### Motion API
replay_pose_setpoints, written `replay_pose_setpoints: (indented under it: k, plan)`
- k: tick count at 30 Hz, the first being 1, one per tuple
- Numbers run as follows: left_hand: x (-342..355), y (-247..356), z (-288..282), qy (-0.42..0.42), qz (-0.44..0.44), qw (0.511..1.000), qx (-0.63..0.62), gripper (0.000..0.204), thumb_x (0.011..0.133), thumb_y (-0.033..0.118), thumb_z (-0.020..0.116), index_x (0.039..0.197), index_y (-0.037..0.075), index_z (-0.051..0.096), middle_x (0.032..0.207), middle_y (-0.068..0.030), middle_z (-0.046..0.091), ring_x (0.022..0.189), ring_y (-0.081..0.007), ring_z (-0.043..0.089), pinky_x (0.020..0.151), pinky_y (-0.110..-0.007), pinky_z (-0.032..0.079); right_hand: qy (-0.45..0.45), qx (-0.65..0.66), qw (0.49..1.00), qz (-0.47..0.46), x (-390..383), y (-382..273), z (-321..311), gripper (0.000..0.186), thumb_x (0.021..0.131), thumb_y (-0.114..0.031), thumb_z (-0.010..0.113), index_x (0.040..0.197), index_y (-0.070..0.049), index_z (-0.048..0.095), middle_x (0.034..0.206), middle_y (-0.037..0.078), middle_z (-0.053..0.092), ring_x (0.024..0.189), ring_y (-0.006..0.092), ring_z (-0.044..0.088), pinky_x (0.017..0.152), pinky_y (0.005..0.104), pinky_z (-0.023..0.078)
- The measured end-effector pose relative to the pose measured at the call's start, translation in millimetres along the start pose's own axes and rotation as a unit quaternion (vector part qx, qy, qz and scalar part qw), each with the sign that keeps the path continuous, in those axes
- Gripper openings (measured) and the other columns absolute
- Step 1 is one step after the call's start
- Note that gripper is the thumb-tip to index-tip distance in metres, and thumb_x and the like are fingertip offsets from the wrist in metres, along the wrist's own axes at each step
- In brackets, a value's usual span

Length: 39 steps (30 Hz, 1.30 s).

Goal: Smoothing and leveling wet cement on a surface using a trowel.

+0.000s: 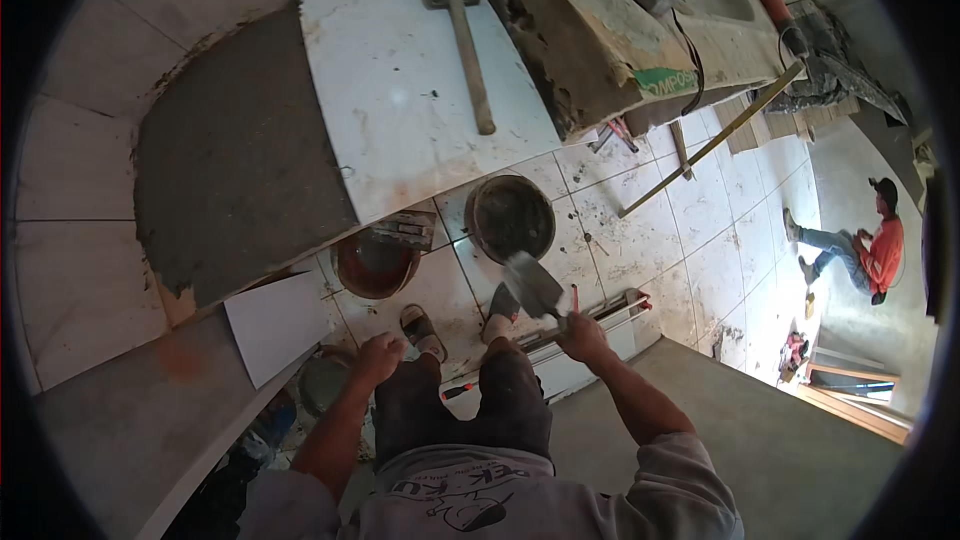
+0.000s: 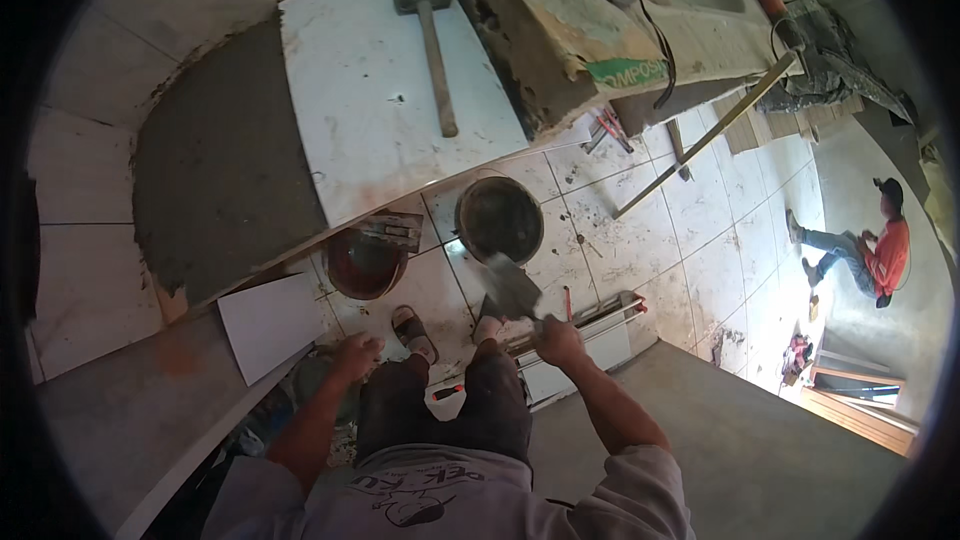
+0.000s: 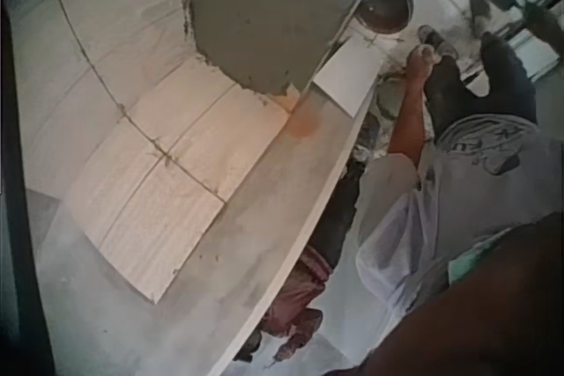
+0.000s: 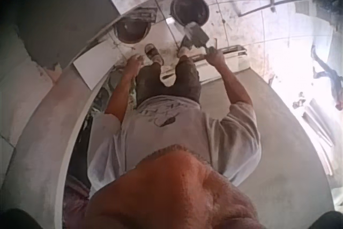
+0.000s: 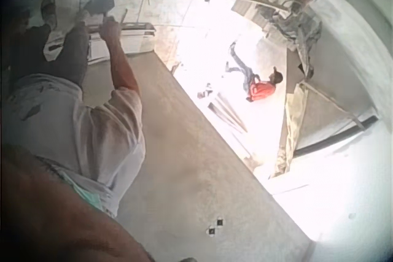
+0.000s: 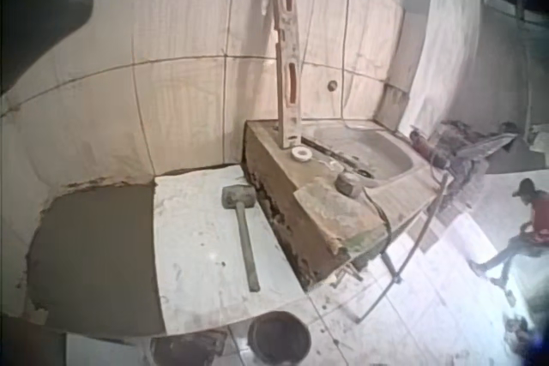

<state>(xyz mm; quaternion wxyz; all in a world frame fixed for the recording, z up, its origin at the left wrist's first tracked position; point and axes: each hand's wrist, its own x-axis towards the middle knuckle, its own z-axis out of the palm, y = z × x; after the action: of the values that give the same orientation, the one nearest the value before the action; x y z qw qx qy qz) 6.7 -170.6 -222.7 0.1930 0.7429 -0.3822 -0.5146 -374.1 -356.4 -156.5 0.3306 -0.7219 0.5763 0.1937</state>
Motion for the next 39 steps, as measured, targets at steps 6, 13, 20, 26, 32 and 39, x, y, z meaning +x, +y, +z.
replay_pose_setpoints:
  k: [6, 13, 20, 26, 32, 39]
  plan:
    - [127, 7, 59, -0.030, -0.038, 0.993, -0.107, 0.041, 0.087, 0.040, 0.056, 0.094, 0.001, 0.065, 0.077, -0.0131, 0.066, 0.074, -0.0221, 0.064, 0.070, -0.035, 0.049, -0.001, -0.114, 0.991, 0.066, 102, 90, 30, 0.032, 0.082, -0.022, 0.056, 0.111, -0.010, 0.053, 0.105, 0.021, 0.057, 0.097, 0.0384, 0.060, 0.084, 0.0498, 0.048]
    - [286, -16, 186, 0.130, -0.043, 0.986, -0.093, 0.055, 0.086, 0.039, 0.063, 0.118, -0.003, 0.054, 0.109, -0.0178, 0.061, 0.101, -0.0261, 0.060, 0.089, -0.036, 0.045, 0.095, -0.277, 0.956, 0.009, 287, 59, 51, 0.026, 0.088, -0.017, 0.050, 0.112, -0.008, 0.056, 0.101, 0.011, 0.062, 0.095, 0.0275, 0.063, 0.074, 0.0477, 0.053]
    - [356, -53, 229, 0.089, -0.116, 0.960, -0.239, 0.073, 0.086, 0.048, 0.059, 0.131, -0.007, 0.042, 0.128, -0.0270, 0.051, 0.122, -0.0361, 0.048, 0.100, -0.040, 0.038, -0.012, -0.229, 0.971, 0.059, 342, 66, 108, 0.024, 0.089, -0.021, 0.052, 0.104, -0.007, 0.066, 0.107, 0.009, 0.065, 0.104, 0.0255, 0.063, 0.078, 0.0410, 0.055]
    - [399, -51, 265, 0.103, -0.092, 0.948, -0.286, 0.055, 0.091, 0.044, 0.052, 0.123, -0.001, 0.052, 0.117, -0.0210, 0.059, 0.111, -0.0351, 0.055, 0.093, -0.042, 0.041, -0.084, -0.161, 0.980, 0.087, 356, 66, 122, 0.035, 0.073, -0.022, 0.070, 0.103, -0.005, 0.068, 0.107, 0.014, 0.067, 0.102, 0.0256, 0.065, 0.085, 0.0386, 0.053]
    - [406, -57, 270, 0.111, 0.025, 0.971, -0.210, 0.044, 0.094, 0.035, 0.052, 0.119, -0.002, 0.054, 0.104, -0.0140, 0.062, 0.092, -0.0234, 0.061, 0.080, -0.036, 0.049, -0.102, -0.112, 0.988, 0.014, 401, 91, 173, 0.037, 0.073, -0.029, 0.058, 0.099, -0.004, 0.069, 0.108, 0.018, 0.065, 0.103, 0.0304, 0.063, 0.088, 0.0400, 0.050]
    - [412, -54, 261, 0.117, -0.001, 0.979, -0.167, 0.046, 0.093, 0.036, 0.053, 0.118, -0.002, 0.055, 0.104, -0.0148, 0.063, 0.094, -0.0236, 0.061, 0.084, -0.035, 0.047, -0.052, -0.094, 0.991, -0.078, 435, 106, 225, 0.026, 0.073, -0.024, 0.054, 0.082, -0.006, 0.070, 0.089, 0.020, 0.068, 0.086, 0.0357, 0.066, 0.078, 0.0431, 0.053]
